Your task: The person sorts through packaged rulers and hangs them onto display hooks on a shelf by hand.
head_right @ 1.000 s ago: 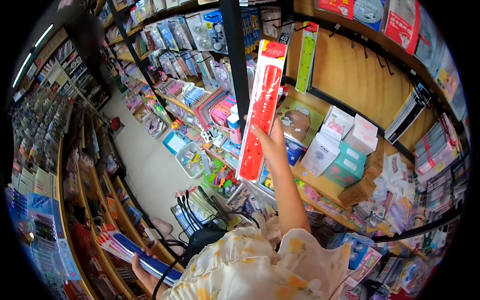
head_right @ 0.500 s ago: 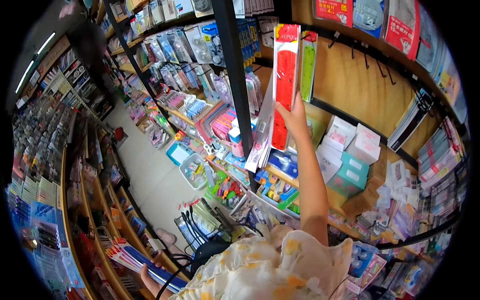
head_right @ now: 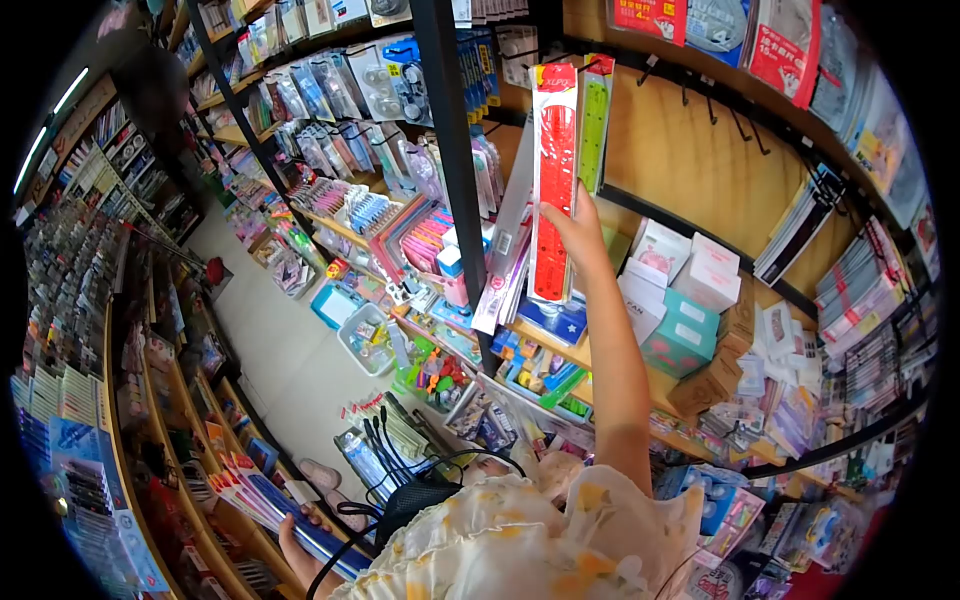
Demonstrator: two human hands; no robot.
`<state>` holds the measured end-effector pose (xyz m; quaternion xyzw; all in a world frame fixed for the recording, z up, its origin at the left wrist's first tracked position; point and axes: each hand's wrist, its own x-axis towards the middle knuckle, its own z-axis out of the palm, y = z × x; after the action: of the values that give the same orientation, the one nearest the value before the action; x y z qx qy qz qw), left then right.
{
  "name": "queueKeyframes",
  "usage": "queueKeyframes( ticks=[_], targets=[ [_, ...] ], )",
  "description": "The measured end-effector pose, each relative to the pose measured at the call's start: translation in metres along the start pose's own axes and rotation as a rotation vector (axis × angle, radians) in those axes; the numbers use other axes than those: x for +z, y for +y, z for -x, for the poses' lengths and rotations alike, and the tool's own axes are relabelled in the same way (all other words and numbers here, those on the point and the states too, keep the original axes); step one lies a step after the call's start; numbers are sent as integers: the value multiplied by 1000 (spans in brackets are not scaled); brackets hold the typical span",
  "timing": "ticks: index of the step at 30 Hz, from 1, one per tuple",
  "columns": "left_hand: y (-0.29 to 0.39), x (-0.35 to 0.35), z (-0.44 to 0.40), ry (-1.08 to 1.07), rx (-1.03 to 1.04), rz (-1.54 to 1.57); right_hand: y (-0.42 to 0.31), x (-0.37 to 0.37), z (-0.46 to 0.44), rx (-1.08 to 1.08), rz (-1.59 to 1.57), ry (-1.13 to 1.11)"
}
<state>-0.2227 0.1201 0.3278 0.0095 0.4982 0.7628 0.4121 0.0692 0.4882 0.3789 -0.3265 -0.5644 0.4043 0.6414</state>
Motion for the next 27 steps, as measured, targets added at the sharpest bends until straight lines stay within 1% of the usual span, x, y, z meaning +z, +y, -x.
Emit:
queueKeyframes(
  ticks=[1,2,5,6,9,10,11,13,17,18,22,25,26,27],
  targets=[
    [1,-3,0,-9,16,11,-1,1,0,2,1,-5],
    [2,-6,0,25,-6,39,-1,2,0,9,-6,6],
    [2,-17,1,2,-5,50,5,1,-2,14,11,30],
    [1,-20,2,51,8,48,9,-2,-4,8,38,35],
    [-2,-26,3,67,10,80,10,3,-5,-13,72,53],
    [-2,-27,3,121,25,60,15,2,-6,-19,94,61],
    [-4,-25,7,139,20,105,17,-1,-7,-30,119,71],
    [-4,-26,6,86,42,66,12,2,-3,-22,85,61],
    [-5,-25,7,190,28,71,-3,10,7,24,2,60],
    [-5,-23,7,133,28,82,-6,11,9,34,-33,54],
    [-3,-12,9,113,36,69,-17,12,14,108,-148,10],
    [-3,-8,7,51,77,63,-26,15,22,150,-222,-17],
    [-4,-5,5,62,81,99,-26,18,28,145,-187,6],
    [-6,0,1,79,82,139,-29,25,37,157,-217,5]
  ],
)
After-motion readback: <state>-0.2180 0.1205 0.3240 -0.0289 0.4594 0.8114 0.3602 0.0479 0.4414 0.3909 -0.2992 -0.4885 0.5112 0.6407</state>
